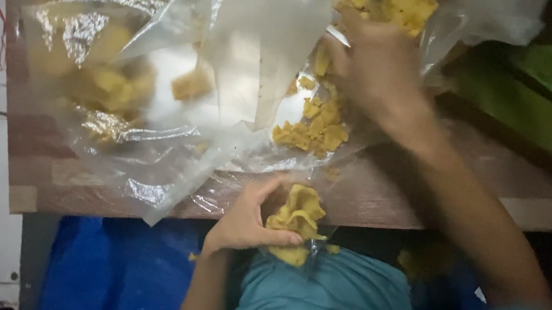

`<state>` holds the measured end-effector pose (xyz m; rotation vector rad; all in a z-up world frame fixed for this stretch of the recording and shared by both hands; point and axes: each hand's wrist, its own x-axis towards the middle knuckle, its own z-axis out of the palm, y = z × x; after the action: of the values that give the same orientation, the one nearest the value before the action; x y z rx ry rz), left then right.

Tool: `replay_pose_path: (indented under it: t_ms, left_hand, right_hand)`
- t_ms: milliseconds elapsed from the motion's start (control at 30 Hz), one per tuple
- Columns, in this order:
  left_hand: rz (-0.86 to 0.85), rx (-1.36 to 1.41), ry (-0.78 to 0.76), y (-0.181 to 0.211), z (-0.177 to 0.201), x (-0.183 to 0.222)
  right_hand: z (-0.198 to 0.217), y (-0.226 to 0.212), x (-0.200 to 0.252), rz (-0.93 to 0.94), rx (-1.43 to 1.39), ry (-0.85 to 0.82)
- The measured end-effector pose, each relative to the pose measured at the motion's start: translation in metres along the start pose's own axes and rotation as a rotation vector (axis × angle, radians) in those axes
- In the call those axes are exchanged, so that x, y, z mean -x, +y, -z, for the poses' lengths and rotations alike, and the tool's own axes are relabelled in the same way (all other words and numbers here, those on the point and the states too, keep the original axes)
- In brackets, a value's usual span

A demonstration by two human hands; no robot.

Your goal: Filling a small plastic bag with yellow food pieces using metal tongs.

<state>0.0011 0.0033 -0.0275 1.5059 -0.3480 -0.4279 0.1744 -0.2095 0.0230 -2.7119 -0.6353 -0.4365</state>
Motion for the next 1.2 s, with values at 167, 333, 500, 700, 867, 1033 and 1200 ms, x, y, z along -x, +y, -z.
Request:
replay_pose_path:
  t_ms: [167, 333, 500, 700, 867, 1033, 1200]
  left_hand:
    - [0.057, -0.043, -0.021, 0.001, 0.001, -0.001]
    - [0.038, -0.041, -0.043, 0.007, 0.000, -0.003]
    - [0.050, 0.044, -0.149, 0.008, 0.007, -0.005]
    - [0.086, 0.162, -0.256, 0.001, 0.009, -0.006]
    - [0.024, 0.007, -0.204, -0.006, 0.011, -0.005]
    - [0.056, 0.089, -0.147, -0.013, 0.011, -0.001]
    - [-0.024, 0.105, -0.184, -0.009, 0.013, -0.002]
  right_hand:
    - [0.063, 0.037, 0.068, -0.060, -0.267, -0.219]
    - [0.091, 0.102, 0.130, -0.639, -0.828, -0.506]
    - [0.090, 0.196, 0.202, -0.732, -0.871, -0.606]
    - [0.084, 0.273, 0.251, -0.652, -1.039, -0.664]
    - [0.109, 0.150, 0.146, -0.786, -0.838, -0.537]
    - [0.086, 0.061, 0.084, -0.029, 0.220, -0.057]
    - [0.084, 0.025, 0.079, 0.035, 0.054, -0.177]
